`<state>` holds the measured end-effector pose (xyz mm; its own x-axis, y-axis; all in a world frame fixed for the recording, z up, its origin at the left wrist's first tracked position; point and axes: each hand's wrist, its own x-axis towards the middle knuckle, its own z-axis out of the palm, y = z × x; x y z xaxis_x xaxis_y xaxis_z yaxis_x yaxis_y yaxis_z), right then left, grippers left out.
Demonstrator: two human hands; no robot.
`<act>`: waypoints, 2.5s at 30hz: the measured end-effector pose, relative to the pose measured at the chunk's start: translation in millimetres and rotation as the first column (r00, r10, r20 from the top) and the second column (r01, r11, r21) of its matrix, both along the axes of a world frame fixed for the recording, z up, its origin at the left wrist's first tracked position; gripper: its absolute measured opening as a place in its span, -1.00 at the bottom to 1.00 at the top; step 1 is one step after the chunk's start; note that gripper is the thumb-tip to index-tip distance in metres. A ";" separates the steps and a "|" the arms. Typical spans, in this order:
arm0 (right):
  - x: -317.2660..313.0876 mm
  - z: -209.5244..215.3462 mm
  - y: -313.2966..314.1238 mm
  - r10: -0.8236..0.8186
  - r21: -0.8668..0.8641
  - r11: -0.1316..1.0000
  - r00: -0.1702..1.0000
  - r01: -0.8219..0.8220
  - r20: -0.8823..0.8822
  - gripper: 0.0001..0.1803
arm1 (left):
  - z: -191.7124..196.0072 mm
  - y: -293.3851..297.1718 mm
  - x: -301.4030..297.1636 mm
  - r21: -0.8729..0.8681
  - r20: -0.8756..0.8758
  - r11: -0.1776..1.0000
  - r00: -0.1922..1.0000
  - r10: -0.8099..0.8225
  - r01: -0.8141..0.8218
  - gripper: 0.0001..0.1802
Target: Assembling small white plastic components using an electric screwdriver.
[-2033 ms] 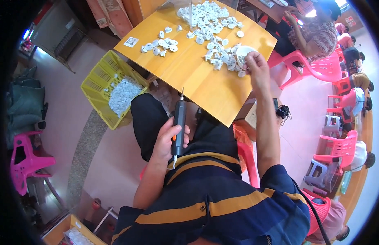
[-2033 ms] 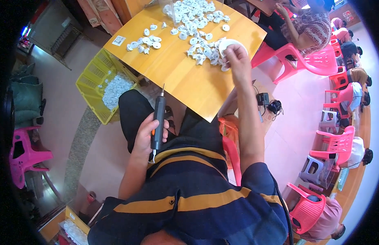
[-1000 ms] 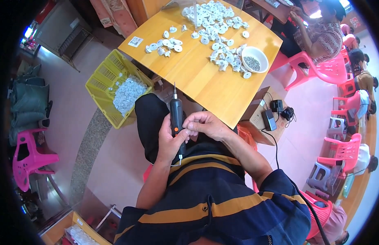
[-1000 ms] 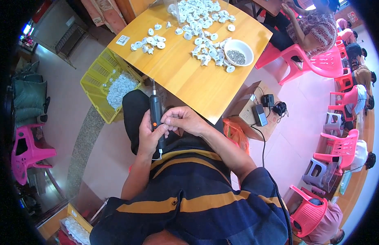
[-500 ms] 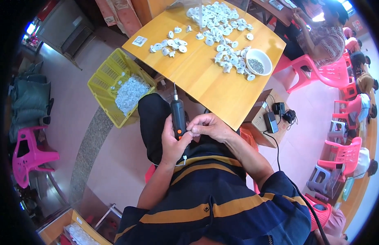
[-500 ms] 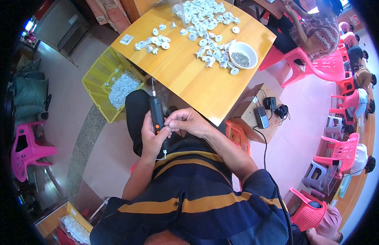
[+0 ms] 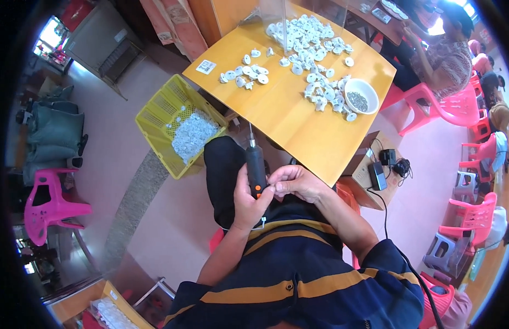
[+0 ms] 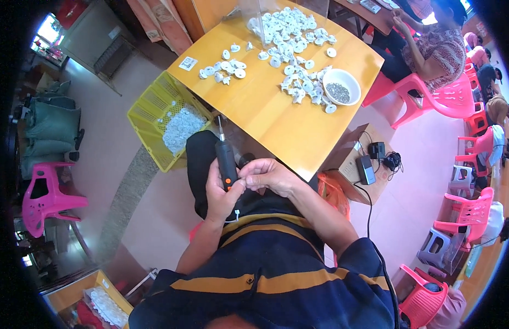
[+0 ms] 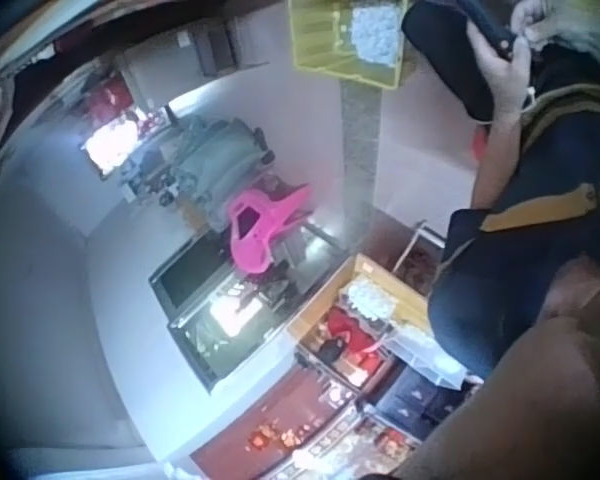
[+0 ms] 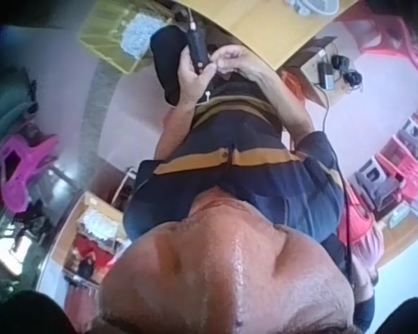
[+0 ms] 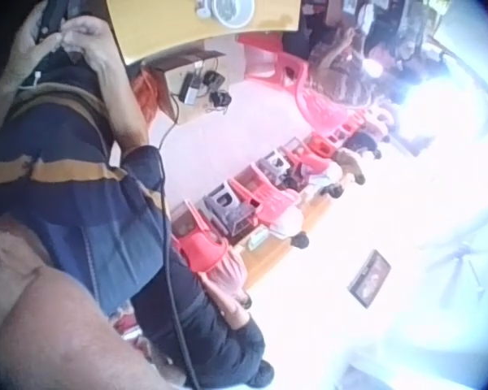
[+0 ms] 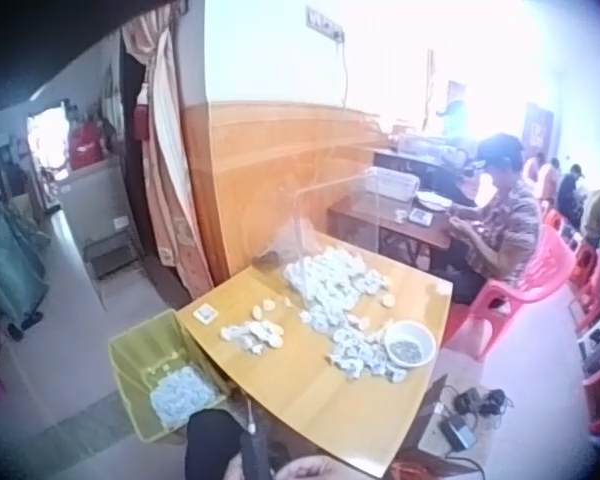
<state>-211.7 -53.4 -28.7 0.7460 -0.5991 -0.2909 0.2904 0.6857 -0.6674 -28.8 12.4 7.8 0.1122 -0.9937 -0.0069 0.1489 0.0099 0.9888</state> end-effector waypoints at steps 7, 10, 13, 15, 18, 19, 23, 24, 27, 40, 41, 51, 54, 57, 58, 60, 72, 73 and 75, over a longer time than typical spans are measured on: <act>-4.3 16.1 -6.3 -0.205 -0.141 0.969 0.979 0.201 -0.015 -0.85 | 8.9 -3.0 4.8 0.051 -0.137 0.993 0.985 -0.103 0.111 -0.31; -7.8 16.1 -11.5 -0.259 -0.142 0.956 0.966 0.257 0.000 -0.87 | 10.4 -2.5 0.5 0.044 -0.147 0.991 0.982 -0.123 0.130 -0.32; -8.9 18.3 -13.3 -0.288 -0.115 0.952 0.958 0.285 -0.009 -0.88 | 11.8 -1.7 -1.7 0.035 -0.137 0.987 0.979 -0.153 0.160 -0.32; -8.0 17.6 -13.3 -0.288 -0.112 0.952 0.958 0.285 -0.011 -0.89 | 11.2 -1.2 -3.3 0.042 -0.151 0.985 0.976 -0.159 0.167 -0.32; -5.3 19.0 -11.9 -0.305 -0.135 0.945 0.952 0.297 -0.038 -0.90 | 10.3 0.6 -2.6 0.044 -0.137 0.982 0.975 -0.174 0.181 -0.30; -4.5 18.8 -11.0 -0.286 -0.135 0.950 0.958 0.280 -0.026 -0.88 | 8.0 1.6 -2.2 0.040 -0.124 0.982 0.976 -0.180 0.187 -0.29; -2.7 19.7 -7.2 -0.269 -0.174 0.951 0.961 0.254 -0.068 -0.81 | 2.5 1.8 -2.2 0.045 -0.145 0.983 0.975 -0.168 0.176 -0.27; -1.7 21.0 -7.2 -0.280 -0.184 0.947 0.957 0.264 -0.070 -0.81 | 2.1 1.5 -1.0 0.050 -0.161 0.983 0.972 -0.169 0.179 -0.28; -0.8 17.7 -6.3 -0.309 -0.209 0.934 0.949 0.291 -0.056 -0.83 | 6.7 4.5 0.6 0.064 -0.165 0.985 0.975 -0.148 0.160 -0.28; -23.4 14.3 -19.5 -0.458 -0.196 0.871 0.889 0.450 0.008 -0.89 | -0.6 9.4 -5.6 0.065 -0.152 0.916 0.911 -0.383 0.396 -0.21; -19.4 19.5 -22.9 -0.439 -0.197 0.883 0.898 0.426 -0.021 -0.88 | 3.8 8.0 -3.2 0.087 -0.164 0.907 0.904 -0.394 0.412 -0.21; -18.1 14.2 -26.3 -0.553 -0.043 0.832 0.833 0.553 0.005 -0.78 | 7.4 0.6 -3.1 0.162 -0.314 0.820 0.817 -0.484 0.548 -0.32; -24.8 11.9 -25.7 -0.582 0.044 0.813 0.811 0.580 0.056 -0.77 | 4.7 1.9 -2.3 0.166 -0.330 0.815 0.810 -0.485 0.556 -0.36; -25.5 11.3 -24.8 -0.606 0.054 0.795 0.794 0.604 0.048 -0.75 | 4.0 3.3 -1.6 0.169 -0.317 0.815 0.814 -0.487 0.554 -0.37; -25.7 11.6 -24.5 -0.605 0.056 0.796 0.795 0.602 0.045 -0.75 | 4.3 4.0 -1.8 0.174 -0.311 0.818 0.819 -0.483 0.549 -0.38; -25.3 12.8 -25.7 -0.618 0.076 0.786 0.781 0.614 0.084 -0.73 | 4.7 4.1 -1.7 0.175 -0.309 0.817 0.819 -0.484 0.549 -0.38; -23.5 18.0 -28.6 -0.680 0.099 0.730 0.733 0.677 0.004 -0.74 | 3.5 2.5 -1.2 0.209 -0.218 0.810 0.833 -0.508 0.548 -0.39; -22.8 16.5 -27.5 -0.680 0.099 0.730 0.734 0.676 0.002 -0.74 | 2.9 3.1 -1.2 0.221 -0.205 0.808 0.836 -0.510 0.547 -0.39; -22.2 13.7 -26.7 -0.670 0.067 0.741 0.742 0.668 0.025 -0.74 | 3.5 2.5 -1.7 0.218 -0.215 0.811 0.837 -0.503 0.543 -0.39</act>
